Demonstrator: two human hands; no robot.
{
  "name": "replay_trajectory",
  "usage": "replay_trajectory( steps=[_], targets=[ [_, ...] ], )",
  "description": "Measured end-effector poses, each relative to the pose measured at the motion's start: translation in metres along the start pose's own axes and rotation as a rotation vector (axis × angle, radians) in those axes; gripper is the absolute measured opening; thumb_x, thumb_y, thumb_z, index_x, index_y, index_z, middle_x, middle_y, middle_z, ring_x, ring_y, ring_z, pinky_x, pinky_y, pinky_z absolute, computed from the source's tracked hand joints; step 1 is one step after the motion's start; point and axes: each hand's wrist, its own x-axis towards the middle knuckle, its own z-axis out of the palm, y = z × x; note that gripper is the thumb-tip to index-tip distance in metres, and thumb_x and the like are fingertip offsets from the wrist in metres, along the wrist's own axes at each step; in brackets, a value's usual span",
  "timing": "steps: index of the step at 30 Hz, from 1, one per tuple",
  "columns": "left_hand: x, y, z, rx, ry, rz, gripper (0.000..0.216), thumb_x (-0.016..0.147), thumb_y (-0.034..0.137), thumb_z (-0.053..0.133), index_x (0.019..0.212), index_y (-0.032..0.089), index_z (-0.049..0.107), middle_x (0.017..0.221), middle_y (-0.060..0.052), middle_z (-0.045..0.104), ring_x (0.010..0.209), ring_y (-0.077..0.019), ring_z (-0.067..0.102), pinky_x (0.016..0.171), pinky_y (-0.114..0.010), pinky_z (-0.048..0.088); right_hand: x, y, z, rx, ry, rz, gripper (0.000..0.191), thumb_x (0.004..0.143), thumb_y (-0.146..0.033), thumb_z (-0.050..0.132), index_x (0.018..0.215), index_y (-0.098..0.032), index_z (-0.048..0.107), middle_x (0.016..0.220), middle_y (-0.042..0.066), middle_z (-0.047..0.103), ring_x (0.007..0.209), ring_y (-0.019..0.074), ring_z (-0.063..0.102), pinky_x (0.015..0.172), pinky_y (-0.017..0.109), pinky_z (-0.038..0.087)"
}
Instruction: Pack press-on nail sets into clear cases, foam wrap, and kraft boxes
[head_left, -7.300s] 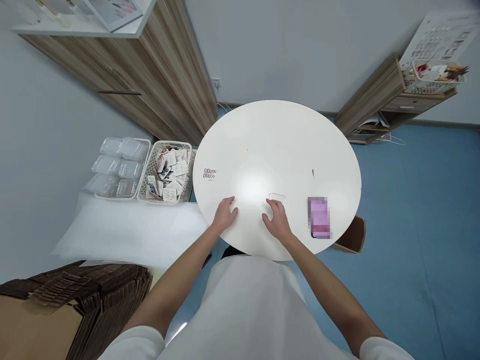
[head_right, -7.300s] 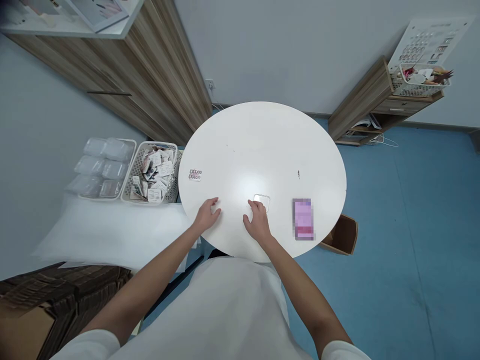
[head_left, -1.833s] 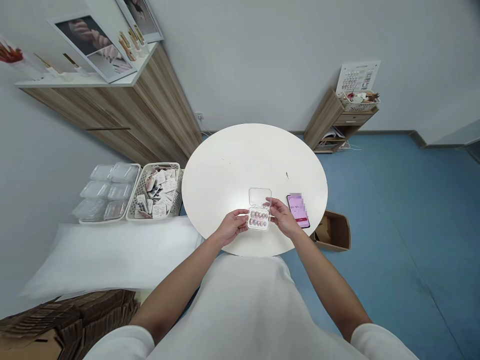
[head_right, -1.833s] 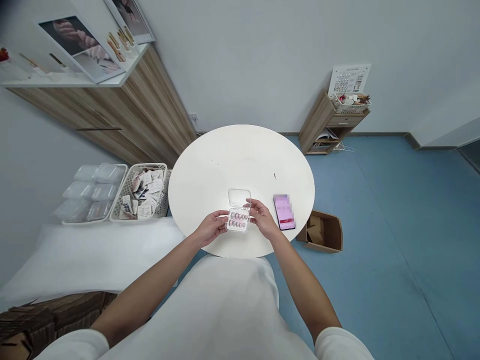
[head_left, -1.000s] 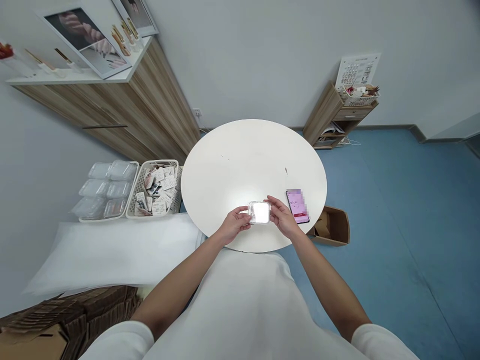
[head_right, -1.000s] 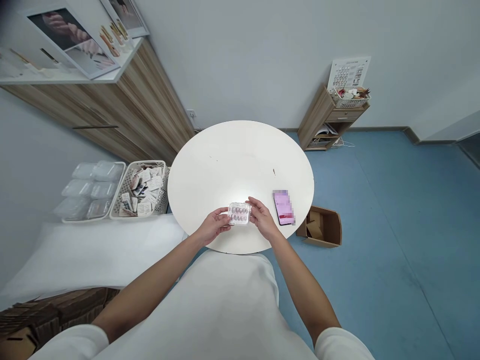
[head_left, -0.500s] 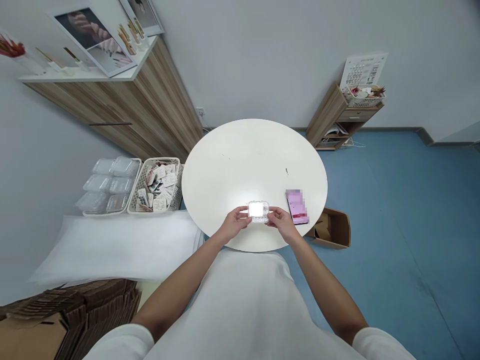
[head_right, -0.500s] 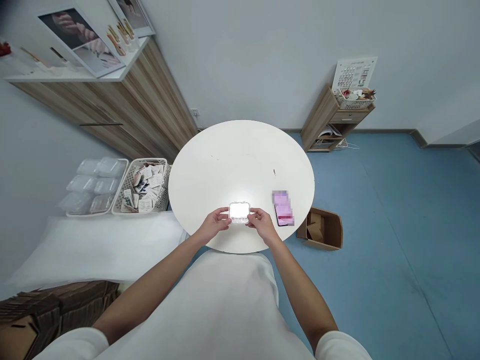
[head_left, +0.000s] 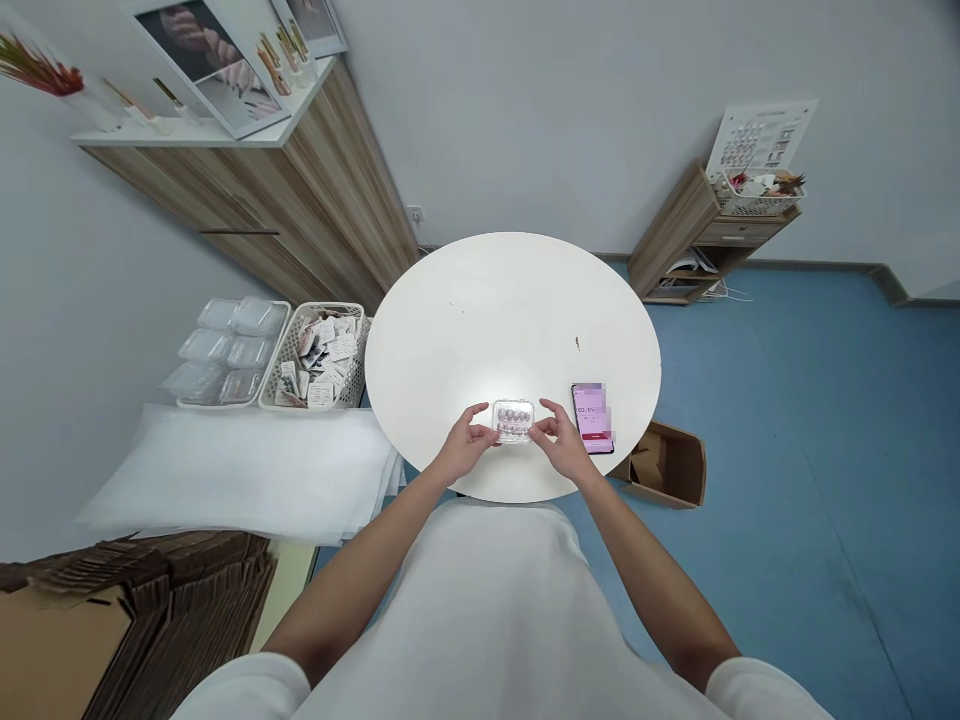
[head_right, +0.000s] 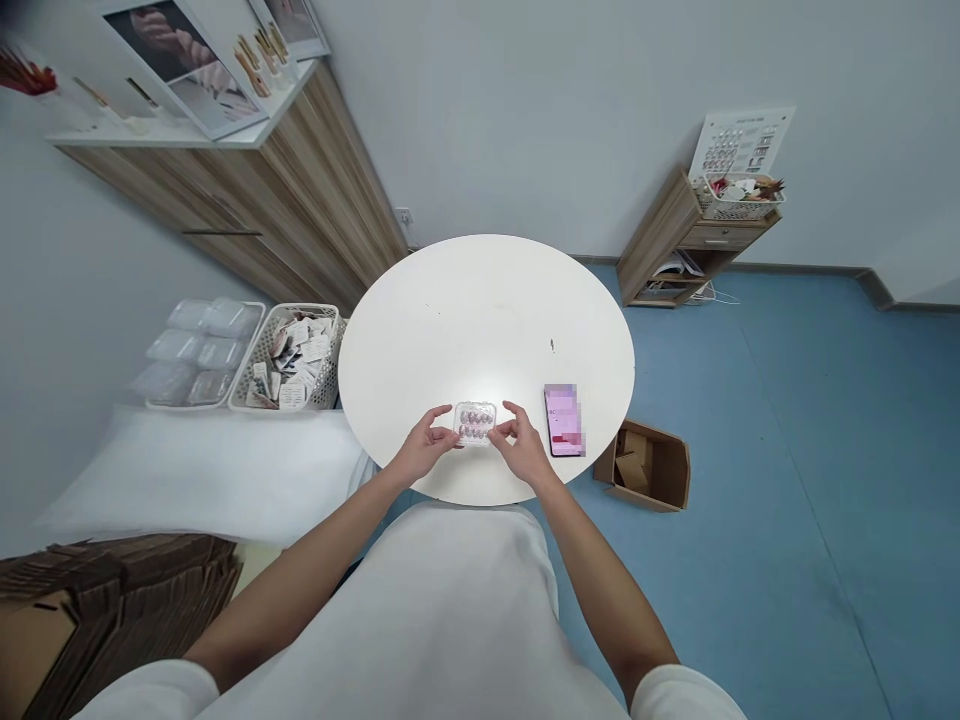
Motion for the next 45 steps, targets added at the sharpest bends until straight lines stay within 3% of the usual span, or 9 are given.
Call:
replay_trajectory(
  steps=[4,10,14,17,20,23,30,36,45],
  targets=[
    [-0.001,-0.001,-0.004,-0.029,0.052,-0.002,0.07,0.069,0.033,0.064,0.128,0.021,0.029,0.075,-0.001,0.062,0.08,-0.0174,0.061,0.084,-0.036,0.04,0.005,-0.005,-0.009,-0.235,-0.077,-0.237,0.077,0.064,-0.04,0.065,0.13,-0.028,0.026,0.128,0.01,0.041,0.104,0.0237,0.049,0.086,0.044,0.04],
    [-0.011,-0.004,-0.016,-0.075,0.095,-0.011,0.066,0.069,0.032,0.063,0.127,0.022,0.033,0.076,-0.001,0.062,0.08,-0.0166,0.06,0.083,-0.034,0.04,0.021,-0.007,0.002,-0.414,-0.315,-0.487,0.058,0.067,-0.034,0.065,0.119,-0.026,0.041,0.137,0.01,0.03,0.123,0.0271,0.033,0.092,0.046,0.038],
    [-0.019,-0.004,-0.027,-0.047,0.126,-0.009,0.061,0.069,0.033,0.063,0.124,0.023,0.041,0.078,-0.002,0.061,0.078,-0.0161,0.058,0.081,-0.032,0.041,0.031,-0.006,0.019,-0.412,-0.361,-0.493,0.048,0.071,-0.029,0.06,0.116,-0.025,0.044,0.132,0.01,0.036,0.12,0.026,0.037,0.09,0.046,0.041],
    [-0.022,-0.001,-0.043,0.029,0.144,0.034,0.06,0.067,0.033,0.065,0.123,0.026,0.044,0.097,-0.006,0.058,0.093,-0.0186,0.054,0.085,-0.033,0.04,0.04,-0.009,0.033,-0.393,-0.354,-0.507,0.046,0.07,-0.029,0.06,0.114,-0.025,0.046,0.131,0.01,0.039,0.119,0.0259,0.038,0.091,0.046,0.04],
    [-0.021,0.004,-0.067,0.158,0.14,0.101,0.072,0.056,0.03,0.073,0.122,0.03,0.045,0.117,-0.007,0.048,0.104,-0.0222,0.047,0.083,-0.033,0.041,0.051,-0.013,0.052,-0.376,-0.333,-0.511,0.046,0.069,-0.03,0.061,0.112,-0.024,0.046,0.128,0.011,0.042,0.119,0.0255,0.038,0.093,0.046,0.039],
    [-0.014,0.006,-0.096,0.226,0.156,0.134,0.081,0.052,0.028,0.075,0.124,0.032,0.041,0.114,-0.006,0.046,0.094,-0.0197,0.05,0.079,-0.034,0.043,0.065,-0.017,0.076,-0.34,-0.327,-0.475,0.046,0.067,-0.03,0.063,0.11,-0.025,0.048,0.125,0.01,0.045,0.119,0.0263,0.039,0.093,0.047,0.038],
    [0.019,-0.004,-0.171,0.265,0.17,0.161,0.071,0.059,0.022,0.069,0.124,0.031,0.041,0.104,-0.004,0.047,0.084,-0.0167,0.05,0.085,-0.036,0.042,0.11,-0.021,0.143,-0.313,-0.335,-0.274,0.076,0.066,-0.034,0.065,0.13,-0.029,0.025,0.128,0.008,0.041,0.1,0.0238,0.053,0.089,0.046,0.041],
    [0.057,-0.02,-0.23,0.385,0.215,0.119,0.066,0.06,0.016,0.065,0.123,0.025,0.044,0.108,-0.006,0.043,0.082,-0.0168,0.051,0.084,-0.034,0.042,0.162,-0.018,0.206,-0.362,-0.334,-0.198,0.071,0.067,-0.029,0.064,0.129,-0.028,0.028,0.125,0.008,0.038,0.1,0.0226,0.049,0.089,0.044,0.041],
    [0.102,-0.038,-0.272,0.531,0.23,0.057,0.075,0.061,0.014,0.059,0.13,0.019,0.033,0.116,-0.01,0.037,0.099,-0.0238,0.047,0.087,-0.034,0.04,0.218,-0.008,0.249,-0.466,-0.317,-0.187,0.074,0.061,-0.024,0.067,0.126,-0.025,0.031,0.118,0.009,0.037,0.105,0.0258,0.043,0.087,0.043,0.042]
  ],
)
